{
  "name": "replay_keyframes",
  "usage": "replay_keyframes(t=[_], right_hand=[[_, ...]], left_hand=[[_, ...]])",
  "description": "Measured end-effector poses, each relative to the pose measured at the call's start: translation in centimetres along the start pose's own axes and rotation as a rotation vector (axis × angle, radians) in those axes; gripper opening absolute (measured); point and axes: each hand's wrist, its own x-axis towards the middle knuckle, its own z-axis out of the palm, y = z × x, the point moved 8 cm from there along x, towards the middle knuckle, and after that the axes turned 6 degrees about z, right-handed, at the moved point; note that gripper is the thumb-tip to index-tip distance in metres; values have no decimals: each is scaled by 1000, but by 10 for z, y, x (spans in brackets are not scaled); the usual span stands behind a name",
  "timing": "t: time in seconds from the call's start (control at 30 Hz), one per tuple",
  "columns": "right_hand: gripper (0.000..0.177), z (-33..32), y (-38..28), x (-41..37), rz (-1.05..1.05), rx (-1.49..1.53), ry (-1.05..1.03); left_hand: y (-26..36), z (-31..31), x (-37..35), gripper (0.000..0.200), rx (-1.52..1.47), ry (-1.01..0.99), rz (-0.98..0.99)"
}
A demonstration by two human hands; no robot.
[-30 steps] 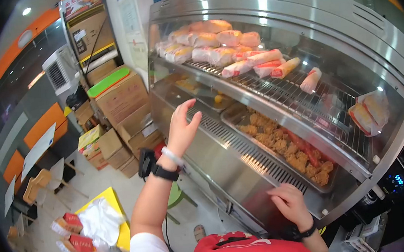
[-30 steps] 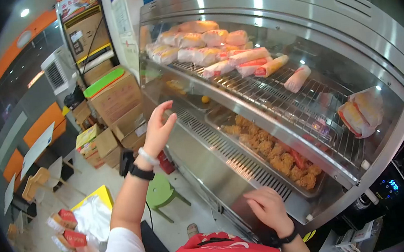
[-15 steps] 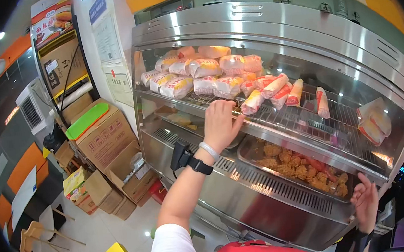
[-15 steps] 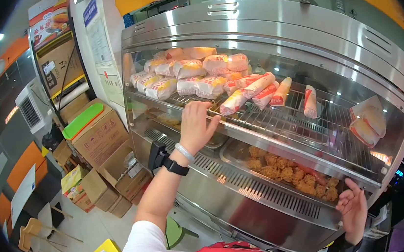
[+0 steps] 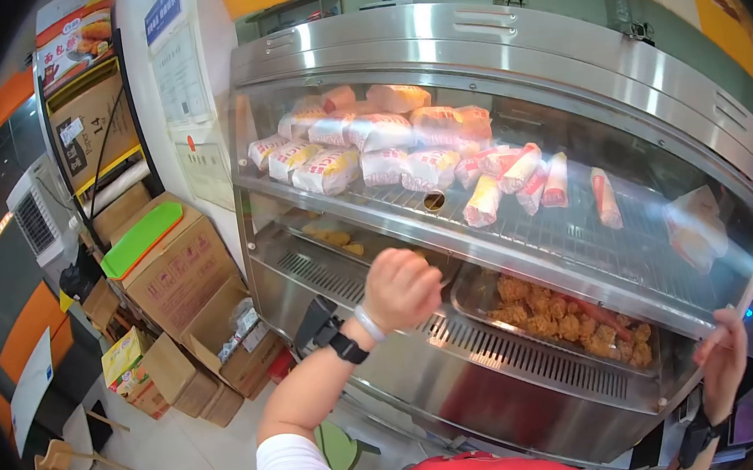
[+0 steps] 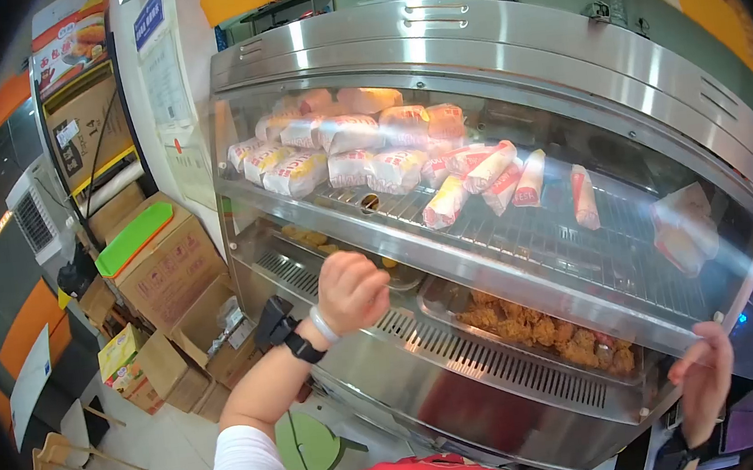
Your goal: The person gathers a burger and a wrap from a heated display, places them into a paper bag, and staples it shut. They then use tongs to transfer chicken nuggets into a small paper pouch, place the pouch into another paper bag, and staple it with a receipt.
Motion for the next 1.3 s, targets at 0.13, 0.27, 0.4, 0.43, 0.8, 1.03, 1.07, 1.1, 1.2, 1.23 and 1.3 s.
replay_keyframes(t=[0.13,0.27,0.4,0.43,0.8,1.03,1.07,1.1,1.2,1.23,1.3], right_hand=[[42,5,-49,2,-29,-30,71],[42,13,-82,4,22,-86,56],[42,10,-77,1,101,-156,65],[42,12,-74,1,122,-172,32],[45,25,-67,3,56,-152,-94],[62,27,15,2,58,63,-60],[59,24,37,7,94,149,-91],[57,23,56,12,132,236,-123],[53,35,84,21,99,392,-161],[54,43,94,20,92,360,-143],[56,85,119,5,196,310,-326]], left_hand=[[-155,7,-53,34,565,17,-615],[-255,-8,-96,71,570,-288,-1388],[-275,11,-123,76,536,-229,-1477],[-270,11,-115,74,503,-117,-1403],[-234,-3,-78,53,-105,796,-1256],[-115,-10,-139,39,-1305,1195,-1413],[-90,-12,-151,40,-1340,1194,-1444],[-65,-13,-163,41,-1373,1194,-1474],[10,-26,-174,43,-1385,1184,-1530],[31,-34,-173,43,-1349,1218,-1526],[77,-38,-169,44,-1367,1187,-1598]])
